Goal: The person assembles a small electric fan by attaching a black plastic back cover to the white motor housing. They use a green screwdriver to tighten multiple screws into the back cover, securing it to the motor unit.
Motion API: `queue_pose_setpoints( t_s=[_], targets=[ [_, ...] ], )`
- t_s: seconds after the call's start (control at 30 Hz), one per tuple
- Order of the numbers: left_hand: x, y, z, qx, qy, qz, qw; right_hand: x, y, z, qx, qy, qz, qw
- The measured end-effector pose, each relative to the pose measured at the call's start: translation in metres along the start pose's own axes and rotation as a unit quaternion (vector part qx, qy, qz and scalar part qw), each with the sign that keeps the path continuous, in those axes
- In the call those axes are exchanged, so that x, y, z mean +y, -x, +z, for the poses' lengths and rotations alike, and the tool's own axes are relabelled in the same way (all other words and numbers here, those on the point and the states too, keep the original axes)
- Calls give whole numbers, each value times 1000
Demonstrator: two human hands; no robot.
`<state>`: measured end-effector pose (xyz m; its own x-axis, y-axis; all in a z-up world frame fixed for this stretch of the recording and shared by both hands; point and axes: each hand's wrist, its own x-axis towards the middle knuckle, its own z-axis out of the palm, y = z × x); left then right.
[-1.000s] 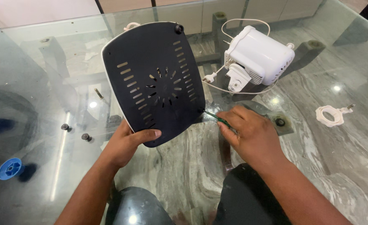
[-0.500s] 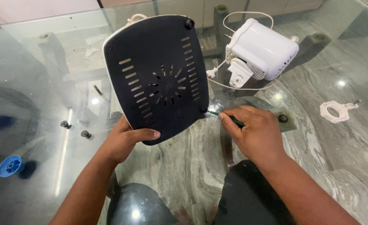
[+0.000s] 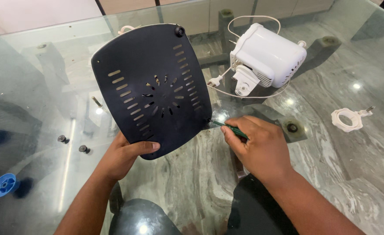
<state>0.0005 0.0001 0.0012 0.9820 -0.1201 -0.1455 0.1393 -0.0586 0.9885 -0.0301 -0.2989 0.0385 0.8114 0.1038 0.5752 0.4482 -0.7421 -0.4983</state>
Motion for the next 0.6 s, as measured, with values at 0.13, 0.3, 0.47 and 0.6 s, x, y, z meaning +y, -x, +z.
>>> queue_pose_setpoints(
  t_s=[0.13,0.3,0.47,0.6],
  targets=[
    [-1,2,2,26,-24,-29,999,-2,2,-2,-16,18,-17,1000],
    [2,2,3,3,8,-12,1000,-1,2,-1,-12,36,-59,998],
    [5,3,4,13,-9,-6,1000,1,1,-1,-5,7,-6,1000],
    [6,3,4,26,-17,-31,999,-3,-3,1,-20,-27,73,997]
  ],
)
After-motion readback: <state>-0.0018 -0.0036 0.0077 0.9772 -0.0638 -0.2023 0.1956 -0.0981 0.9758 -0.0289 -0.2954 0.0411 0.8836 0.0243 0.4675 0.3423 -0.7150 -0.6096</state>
